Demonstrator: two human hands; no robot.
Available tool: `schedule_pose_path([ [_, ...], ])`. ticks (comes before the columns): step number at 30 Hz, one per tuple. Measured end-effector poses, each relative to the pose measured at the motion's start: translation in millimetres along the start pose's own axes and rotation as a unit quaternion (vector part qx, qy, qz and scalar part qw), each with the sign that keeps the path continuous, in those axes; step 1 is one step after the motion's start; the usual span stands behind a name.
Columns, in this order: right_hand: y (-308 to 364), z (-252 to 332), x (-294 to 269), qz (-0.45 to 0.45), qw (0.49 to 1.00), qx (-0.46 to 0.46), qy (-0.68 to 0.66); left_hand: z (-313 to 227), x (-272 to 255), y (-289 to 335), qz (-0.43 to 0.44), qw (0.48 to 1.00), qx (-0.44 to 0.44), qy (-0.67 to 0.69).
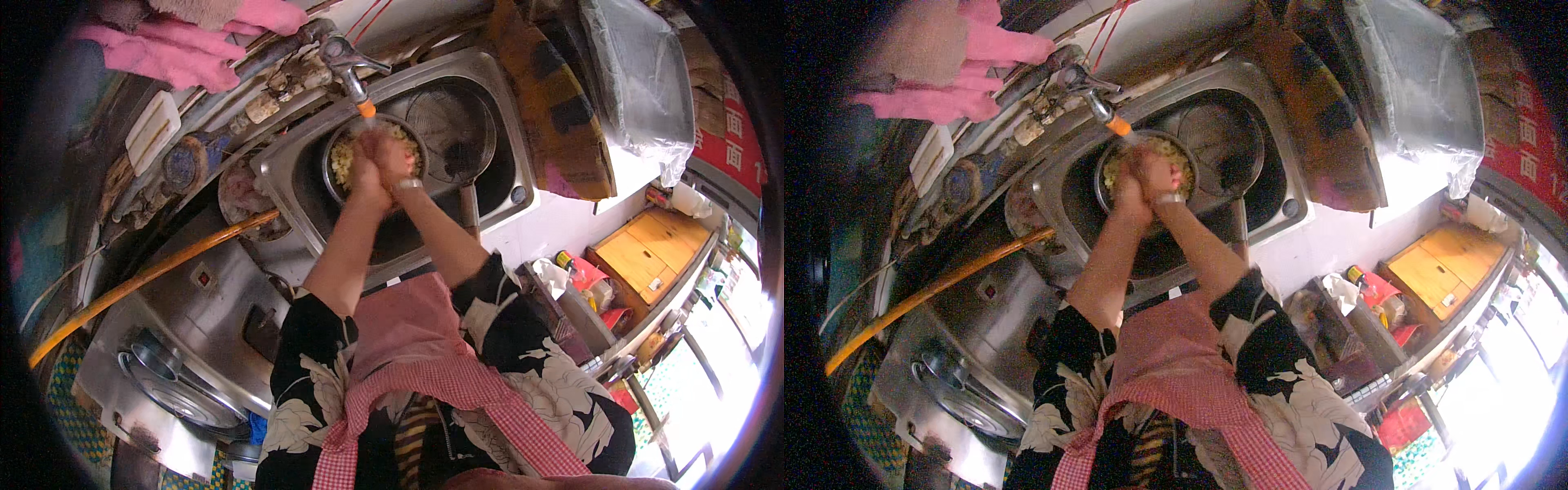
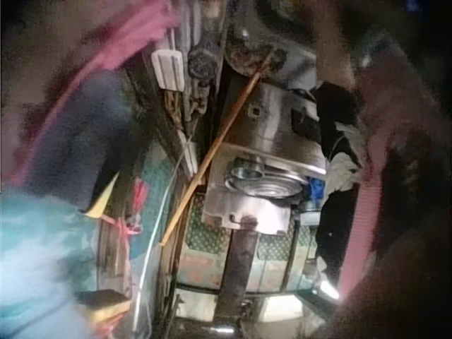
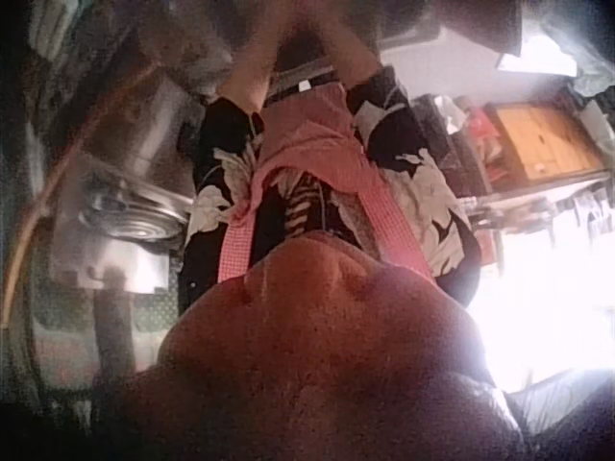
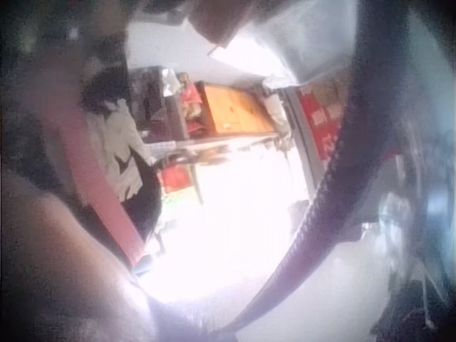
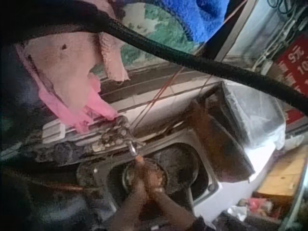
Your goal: The person chops a carrot into small pieces on a wooden cutting board using a cleaver. After finishing the chopping, the person moves to the sink and washes a bowl of diced potatoes under running water, using a strainer to drain them.
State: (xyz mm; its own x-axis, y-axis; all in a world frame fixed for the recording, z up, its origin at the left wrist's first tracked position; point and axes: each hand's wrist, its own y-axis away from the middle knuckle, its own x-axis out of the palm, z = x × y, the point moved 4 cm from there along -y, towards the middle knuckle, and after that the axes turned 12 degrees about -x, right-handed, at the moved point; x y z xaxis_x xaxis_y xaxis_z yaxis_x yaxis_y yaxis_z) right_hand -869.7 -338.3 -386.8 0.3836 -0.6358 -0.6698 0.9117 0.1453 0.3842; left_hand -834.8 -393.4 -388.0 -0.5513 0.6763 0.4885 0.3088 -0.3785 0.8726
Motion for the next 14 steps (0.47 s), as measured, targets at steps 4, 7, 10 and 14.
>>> schedule_pose_path([
  [4,57.0,47.4,-11.6,-0.207,0.932,-0.272,-0.121,-47.4,-10.5,-2.6,0.016,0.992,0.049,0.117],
  [7,33.0,37.1,-20.6,-0.093,0.977,-0.182,0.063,-25.5,8.5,21.0,0.013,0.998,0.043,0.040],
  [10,4.4,17.2,-30.6,-0.060,0.988,-0.099,0.098,-1.8,20.3,40.2,-0.034,0.996,0.070,-0.031],
  [14,-9.9,2.3,-15.3,-0.107,0.956,0.014,-0.273,-15.4,28.5,32.2,-0.062,0.997,0.027,0.029],
])
